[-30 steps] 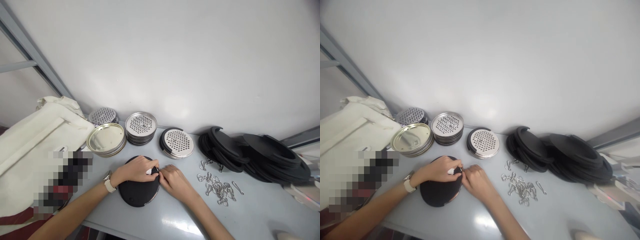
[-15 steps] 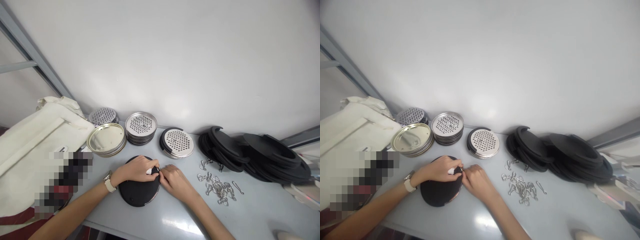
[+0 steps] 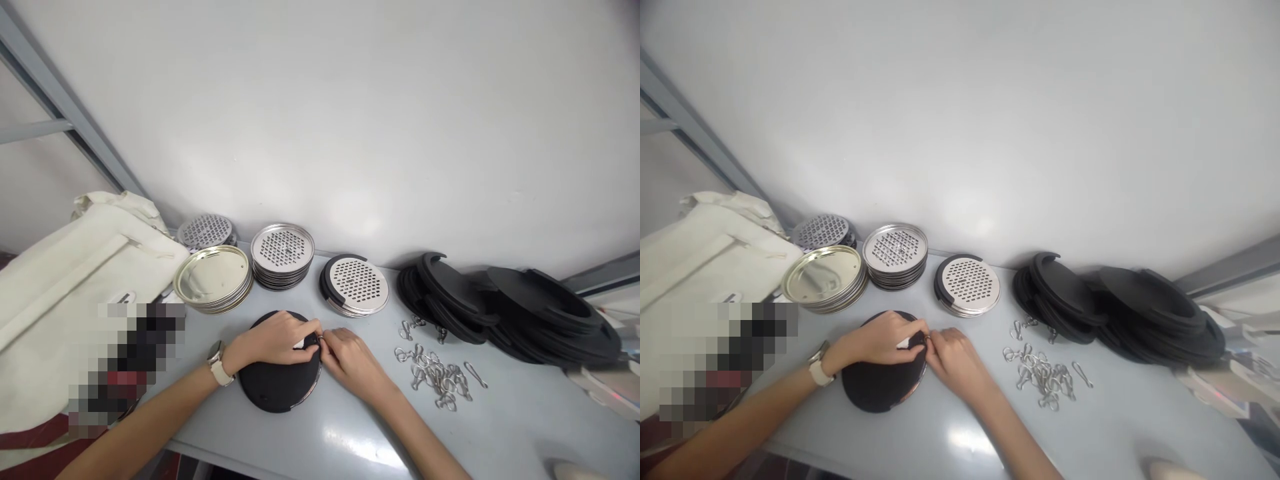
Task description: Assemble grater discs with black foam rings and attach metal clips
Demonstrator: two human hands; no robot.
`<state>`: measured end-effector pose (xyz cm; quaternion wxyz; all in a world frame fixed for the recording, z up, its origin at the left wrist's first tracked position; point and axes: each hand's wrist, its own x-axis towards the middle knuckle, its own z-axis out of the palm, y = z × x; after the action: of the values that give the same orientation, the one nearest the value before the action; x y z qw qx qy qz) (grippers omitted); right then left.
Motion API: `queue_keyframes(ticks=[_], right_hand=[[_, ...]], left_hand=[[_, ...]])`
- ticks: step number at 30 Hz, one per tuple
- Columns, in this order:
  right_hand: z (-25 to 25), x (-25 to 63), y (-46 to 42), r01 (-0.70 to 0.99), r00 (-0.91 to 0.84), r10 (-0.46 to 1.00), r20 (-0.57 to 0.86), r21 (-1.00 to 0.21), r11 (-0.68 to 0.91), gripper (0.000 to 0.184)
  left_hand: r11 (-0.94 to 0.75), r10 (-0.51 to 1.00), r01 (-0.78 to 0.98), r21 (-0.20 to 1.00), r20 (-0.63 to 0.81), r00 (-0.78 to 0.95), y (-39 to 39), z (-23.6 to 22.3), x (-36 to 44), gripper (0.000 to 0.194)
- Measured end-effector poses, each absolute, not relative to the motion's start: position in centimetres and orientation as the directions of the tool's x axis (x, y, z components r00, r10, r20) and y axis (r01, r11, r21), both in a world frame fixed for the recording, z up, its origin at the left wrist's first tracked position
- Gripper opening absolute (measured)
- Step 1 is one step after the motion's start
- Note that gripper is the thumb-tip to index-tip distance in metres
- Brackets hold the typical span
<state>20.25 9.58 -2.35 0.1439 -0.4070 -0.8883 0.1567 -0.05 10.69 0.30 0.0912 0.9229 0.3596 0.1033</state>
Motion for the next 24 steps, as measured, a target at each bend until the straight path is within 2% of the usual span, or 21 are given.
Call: queue_keyframes(ticks=[9,14,24], right_hand=[[-2.64,20.15,9.43,0.603,-0.644,0.721,0.256,-0.409,0.685,0.020],[-2.35,20.18,9.37,0.611,-0.646,0.732,0.219,-0.426,0.667,0.018],[-1.71,20.33,9.37,0.618,-0.662,0.739,0.123,-0.468,0.632,0.012]], left_hand=[[-0.739,0.666,0.626,0.250,0.127,0.735,10.75,0.58,-0.20,0.019],[-0.748,0.658,0.627,0.218,0.119,0.744,10.75,0.42,-0.25,0.013],[-0.670,0.742,0.720,0.178,0.140,0.656,10.54,0.68,0.11,0.018]])
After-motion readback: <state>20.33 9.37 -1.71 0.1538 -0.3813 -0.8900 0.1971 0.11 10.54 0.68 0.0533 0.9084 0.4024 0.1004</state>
